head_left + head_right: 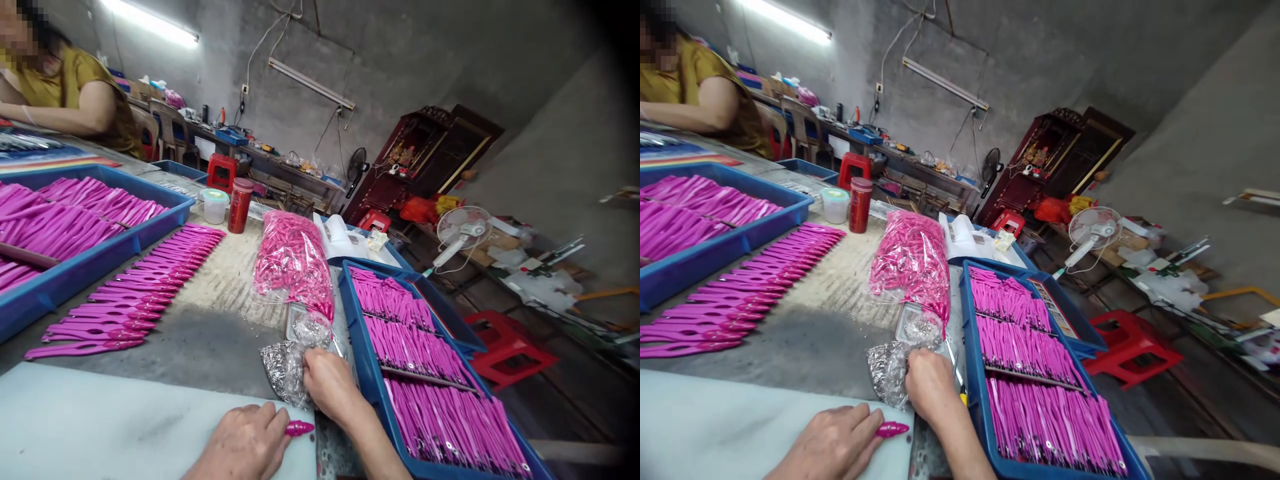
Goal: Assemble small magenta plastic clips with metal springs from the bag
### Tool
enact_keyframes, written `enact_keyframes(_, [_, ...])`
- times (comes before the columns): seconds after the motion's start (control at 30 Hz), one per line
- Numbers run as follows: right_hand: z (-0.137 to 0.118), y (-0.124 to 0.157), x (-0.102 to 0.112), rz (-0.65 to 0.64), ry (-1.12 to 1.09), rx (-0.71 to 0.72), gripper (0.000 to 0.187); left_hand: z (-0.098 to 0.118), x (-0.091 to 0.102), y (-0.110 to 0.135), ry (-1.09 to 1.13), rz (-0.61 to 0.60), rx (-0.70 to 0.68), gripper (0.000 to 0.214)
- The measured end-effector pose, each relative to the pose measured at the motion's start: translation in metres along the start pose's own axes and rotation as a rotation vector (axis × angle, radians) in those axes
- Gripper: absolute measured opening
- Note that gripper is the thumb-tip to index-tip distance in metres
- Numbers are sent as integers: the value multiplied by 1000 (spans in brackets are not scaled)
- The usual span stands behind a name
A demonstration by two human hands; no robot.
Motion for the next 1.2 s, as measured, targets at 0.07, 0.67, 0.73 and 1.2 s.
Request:
enact_keyframes(0.07, [2,1,0,13,-36,-16,24,1,0,0,2,0,6,8])
enact_keyframes(0.67, [18,60,3,139,-677,-207,15,1,7,-8,-12,154,44,26])
enact_keyframes(0.73, [18,69,-7,121,-668,-204,15,0,8,-8,-18,173,67,28])
enact_keyframes(1.2, [13,83,-22,62,-613,-61,21,0,10,-10,9,179,33,28])
Point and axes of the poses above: each hand's wrist, its own y-axis away from the middle knuckle, its own x-axis out of the back of the hand, z = x × y, the point moved 2 cm from there along -y, towards the middle knuckle, and after that the axes turned 13 degrees about z, right-handed, at the moved point
